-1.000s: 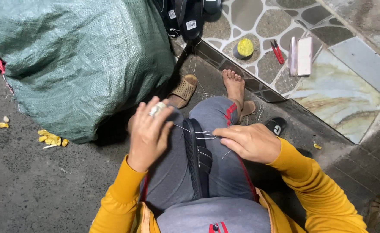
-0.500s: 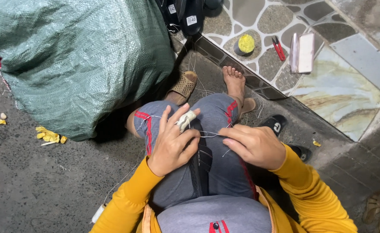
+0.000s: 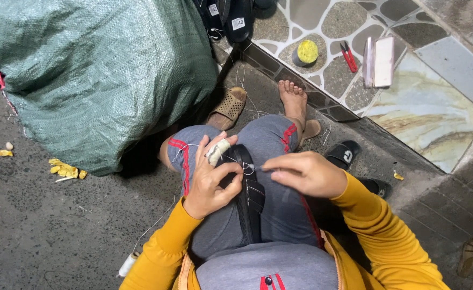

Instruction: The person sits on the floor and sews a black slipper using a needle and white thread. They repeatedly push the needle through the slipper sole and pull the thread to secure the stitches. The slipper is held between the legs during the process.

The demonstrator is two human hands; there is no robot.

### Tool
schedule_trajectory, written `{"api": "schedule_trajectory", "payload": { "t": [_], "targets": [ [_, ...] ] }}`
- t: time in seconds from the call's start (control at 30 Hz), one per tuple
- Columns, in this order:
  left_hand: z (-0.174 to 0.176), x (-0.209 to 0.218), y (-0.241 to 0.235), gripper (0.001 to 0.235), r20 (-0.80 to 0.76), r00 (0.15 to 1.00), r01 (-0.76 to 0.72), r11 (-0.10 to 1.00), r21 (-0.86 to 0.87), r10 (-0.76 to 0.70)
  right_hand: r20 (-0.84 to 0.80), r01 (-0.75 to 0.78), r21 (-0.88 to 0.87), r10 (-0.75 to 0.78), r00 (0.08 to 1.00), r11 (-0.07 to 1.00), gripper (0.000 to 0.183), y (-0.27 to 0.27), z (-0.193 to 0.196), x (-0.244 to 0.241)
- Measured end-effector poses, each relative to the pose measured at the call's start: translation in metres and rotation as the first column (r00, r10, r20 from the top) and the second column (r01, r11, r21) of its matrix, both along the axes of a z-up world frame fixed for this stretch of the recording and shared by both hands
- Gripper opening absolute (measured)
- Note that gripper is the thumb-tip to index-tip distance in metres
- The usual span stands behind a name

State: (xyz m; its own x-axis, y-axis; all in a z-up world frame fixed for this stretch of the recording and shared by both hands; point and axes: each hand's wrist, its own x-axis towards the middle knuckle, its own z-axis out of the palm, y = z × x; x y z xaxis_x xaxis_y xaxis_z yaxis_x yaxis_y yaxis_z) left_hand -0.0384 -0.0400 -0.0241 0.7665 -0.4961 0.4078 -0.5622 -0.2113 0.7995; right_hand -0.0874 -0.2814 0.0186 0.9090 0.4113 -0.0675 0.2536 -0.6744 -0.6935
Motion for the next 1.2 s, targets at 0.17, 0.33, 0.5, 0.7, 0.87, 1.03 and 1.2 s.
{"api": "schedule_trajectory", "payload": {
  "t": [0.17,0.33,0.5,0.7,0.87,1.03,1.2],
  "targets": [
    [0.001,0.0,0.001,0.005,-0.074,0.997,0.035,0.999,-0.029,-0.037,-0.533,0.597,0.686,-0.27,0.802,0.417,0.034,-0.042,-0.009,0.004],
    [0.027,0.0,0.017,0.034,-0.129,0.991,0.067,0.943,0.325,-0.026,-0.413,0.542,0.81,-0.439,0.798,0.223,0.023,-0.064,-0.003,0.016],
    [0.025,0.007,0.024,0.024,-0.322,0.943,0.249,0.807,0.536,-0.077,-0.012,0.229,0.496,-0.257,0.966,0.837,0.03,0.006,-0.004,0.016],
    [0.003,0.014,0.02,0.015,-0.391,0.88,0.19,0.955,-0.228,-0.268,-0.019,0.175,0.254,-0.176,0.984,0.951,0.015,0.007,-0.023,0.002],
    [-0.014,0.001,-0.004,0.027,-0.594,0.67,-0.077,0.754,-0.652,-0.445,-0.162,0.175,0.242,-0.138,0.977,0.954,0.007,0.011,-0.002,0.011],
    [-0.013,0.04,-0.031,0.034,-0.772,0.562,-0.385,0.733,-0.561,-0.296,-0.324,0.209,0.281,-0.113,0.939,0.937,0.006,0.015,-0.011,0.012],
    [-0.009,0.119,-0.048,0.034,-0.793,0.538,-0.571,0.568,-0.593,-0.286,-0.312,0.228,0.266,-0.141,0.94,0.937,0.005,0.026,-0.019,0.027]
  ]
}}
